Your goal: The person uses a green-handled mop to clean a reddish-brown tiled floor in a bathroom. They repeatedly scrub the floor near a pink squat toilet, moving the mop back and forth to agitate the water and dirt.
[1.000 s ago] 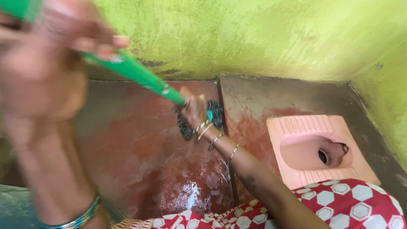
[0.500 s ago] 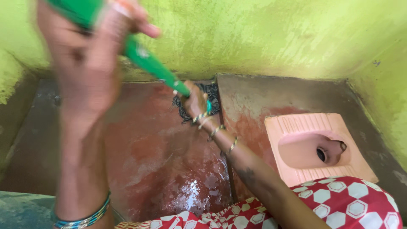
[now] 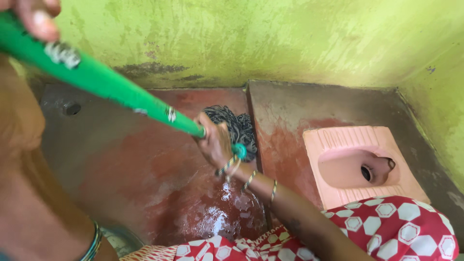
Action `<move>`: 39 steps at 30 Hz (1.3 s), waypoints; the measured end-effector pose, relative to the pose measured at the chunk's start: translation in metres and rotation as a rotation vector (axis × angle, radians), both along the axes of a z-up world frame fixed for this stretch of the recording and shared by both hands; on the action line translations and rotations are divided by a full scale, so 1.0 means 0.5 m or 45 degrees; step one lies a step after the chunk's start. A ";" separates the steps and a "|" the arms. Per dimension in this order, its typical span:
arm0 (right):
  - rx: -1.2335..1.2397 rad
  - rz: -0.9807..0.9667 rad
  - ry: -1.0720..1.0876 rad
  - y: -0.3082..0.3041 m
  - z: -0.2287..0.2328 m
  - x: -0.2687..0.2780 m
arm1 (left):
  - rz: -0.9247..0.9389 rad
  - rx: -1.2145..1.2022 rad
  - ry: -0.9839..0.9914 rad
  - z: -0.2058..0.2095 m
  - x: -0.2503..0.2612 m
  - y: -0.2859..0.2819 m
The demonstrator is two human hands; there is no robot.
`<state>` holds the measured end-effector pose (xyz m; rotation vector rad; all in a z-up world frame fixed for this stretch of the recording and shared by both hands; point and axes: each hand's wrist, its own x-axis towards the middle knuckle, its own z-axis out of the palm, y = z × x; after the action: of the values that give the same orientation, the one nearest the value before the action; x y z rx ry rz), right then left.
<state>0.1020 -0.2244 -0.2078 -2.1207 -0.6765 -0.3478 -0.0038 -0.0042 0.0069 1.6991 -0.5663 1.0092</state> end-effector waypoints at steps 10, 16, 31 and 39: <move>-0.122 0.060 0.150 0.075 -0.091 0.348 | 0.270 0.570 -0.178 0.030 0.116 -0.165; 0.007 0.306 0.035 0.052 -0.168 0.378 | 0.484 0.541 -0.261 0.050 0.137 -0.227; -0.039 0.298 0.227 0.026 0.020 0.023 | 0.274 0.277 -0.243 0.020 0.019 -0.049; -0.026 0.282 0.134 0.138 -0.087 0.214 | 0.425 0.610 -0.301 0.069 0.096 -0.182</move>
<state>0.2089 -0.1556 -0.2513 -2.0424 -0.8457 -0.1078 0.0444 -0.0950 0.0416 2.1605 -0.7360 1.4072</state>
